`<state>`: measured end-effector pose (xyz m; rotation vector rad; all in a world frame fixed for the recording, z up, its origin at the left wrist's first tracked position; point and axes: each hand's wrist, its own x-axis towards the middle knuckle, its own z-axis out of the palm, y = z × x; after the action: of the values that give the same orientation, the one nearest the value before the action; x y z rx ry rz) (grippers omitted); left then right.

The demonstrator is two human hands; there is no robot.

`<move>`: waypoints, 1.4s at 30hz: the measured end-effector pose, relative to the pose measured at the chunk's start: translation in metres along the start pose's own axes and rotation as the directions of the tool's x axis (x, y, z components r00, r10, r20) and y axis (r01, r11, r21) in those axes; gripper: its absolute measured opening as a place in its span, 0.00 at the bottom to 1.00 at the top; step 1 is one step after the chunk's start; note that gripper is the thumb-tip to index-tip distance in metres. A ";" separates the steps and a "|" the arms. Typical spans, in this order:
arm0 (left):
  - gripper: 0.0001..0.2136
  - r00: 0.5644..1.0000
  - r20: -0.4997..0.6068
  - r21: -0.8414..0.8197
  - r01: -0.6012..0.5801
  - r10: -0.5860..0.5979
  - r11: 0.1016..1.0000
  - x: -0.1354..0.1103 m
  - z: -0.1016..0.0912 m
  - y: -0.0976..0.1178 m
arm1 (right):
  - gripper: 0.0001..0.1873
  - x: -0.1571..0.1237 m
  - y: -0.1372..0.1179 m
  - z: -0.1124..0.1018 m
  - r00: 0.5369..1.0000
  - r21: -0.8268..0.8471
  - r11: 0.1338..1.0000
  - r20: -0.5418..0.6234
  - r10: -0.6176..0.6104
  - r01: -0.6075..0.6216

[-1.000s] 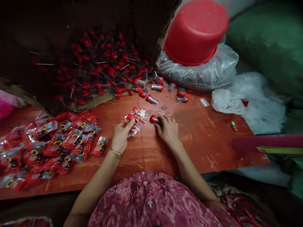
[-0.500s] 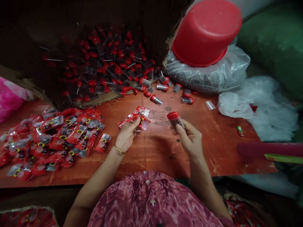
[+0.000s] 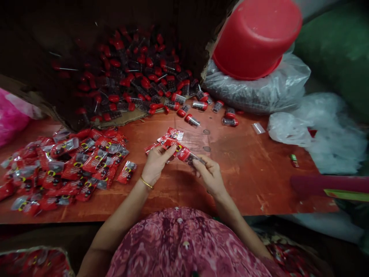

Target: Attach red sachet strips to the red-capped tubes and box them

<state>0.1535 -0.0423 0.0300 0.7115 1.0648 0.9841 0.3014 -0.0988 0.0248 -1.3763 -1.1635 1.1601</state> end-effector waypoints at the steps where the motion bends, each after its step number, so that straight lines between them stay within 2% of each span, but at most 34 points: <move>1: 0.16 1.000 -0.014 -0.013 -0.014 0.013 1.000 0.000 0.002 -0.002 | 0.14 -0.001 0.003 0.003 1.000 0.007 1.000 0.004 -0.010 0.010; 4: 0.15 0.997 -0.050 -0.026 -0.059 0.058 0.998 -0.001 0.007 -0.009 | 0.16 -0.003 0.010 0.013 0.998 0.046 0.999 0.060 0.016 -0.019; 7: 0.13 0.996 -0.026 -0.060 -0.084 0.082 0.995 -0.002 0.011 -0.014 | 0.18 0.000 0.013 0.021 0.997 0.122 0.990 0.039 0.062 -0.067; 9: 0.13 0.999 -0.013 -0.118 -0.054 0.053 0.992 -0.002 0.012 -0.014 | 0.19 0.004 0.013 0.025 0.992 0.185 0.976 0.069 0.106 -0.117; 12: 0.16 0.999 -0.007 -0.228 0.030 -0.032 0.973 -0.001 0.012 -0.015 | 0.19 0.007 0.013 0.030 0.969 0.236 0.949 0.179 0.168 -0.208; 14: 0.17 0.999 0.005 -0.261 0.043 -0.043 0.964 0.001 0.010 -0.019 | 0.17 0.006 0.013 0.034 0.987 0.178 0.975 0.107 0.118 -0.135; 17: 0.16 0.999 0.035 -0.249 0.020 -0.011 0.968 0.003 0.010 -0.024 | 0.15 0.004 0.015 0.041 0.993 0.053 0.998 -0.109 -0.035 0.041; 18: 0.16 0.999 0.047 -0.235 0.020 -0.009 0.972 0.003 0.010 -0.026 | 0.14 0.003 0.016 0.043 0.993 0.074 0.996 -0.116 -0.032 0.041; 22: 0.20 0.989 0.112 -0.161 0.115 -0.097 0.980 -0.001 0.010 -0.024 | 0.15 0.005 0.018 0.046 0.987 0.344 0.926 0.106 0.124 -0.153; 24: 0.21 0.985 0.130 -0.161 0.130 -0.109 0.978 -0.003 0.009 -0.022 | 0.16 0.005 0.018 0.046 0.985 0.379 0.911 0.121 0.126 -0.163; 29: 0.21 0.990 0.135 -0.141 0.046 -0.027 0.989 -0.006 0.004 -0.027 | 0.16 0.003 0.017 0.047 0.997 0.264 0.961 0.023 0.074 -0.078; 33: 0.18 0.988 0.152 -0.092 0.046 -0.031 0.995 -0.006 0.001 -0.027 | 0.15 0.003 0.018 0.045 0.991 0.252 0.961 0.100 0.089 -0.112; 35: 0.14 0.996 0.091 -0.121 -0.013 0.024 0.993 -0.006 0.002 -0.022 | 0.13 0.003 0.017 0.043 0.995 0.165 0.986 0.094 0.023 -0.039; 38: 0.11 0.993 -0.049 -0.179 -0.111 0.104 0.978 -0.005 0.007 -0.015 | 0.09 0.003 0.017 0.040 0.987 -0.057 0.985 0.026 -0.159 0.160; 40: 0.10 0.994 -0.069 -0.190 -0.093 0.081 0.977 -0.004 0.009 -0.013 | 0.08 0.002 0.017 0.039 0.975 -0.147 0.964 0.026 -0.219 0.221; 42: 0.09 0.998 -0.050 -0.189 -0.044 0.035 0.981 -0.004 0.010 -0.013 | 0.08 0.001 0.017 0.038 0.978 -0.156 0.966 0.035 -0.204 0.206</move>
<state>0.1667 -0.0511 0.0236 0.5576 0.9845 1.1243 0.2652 -0.0962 0.0045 -1.3289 -1.4015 0.9513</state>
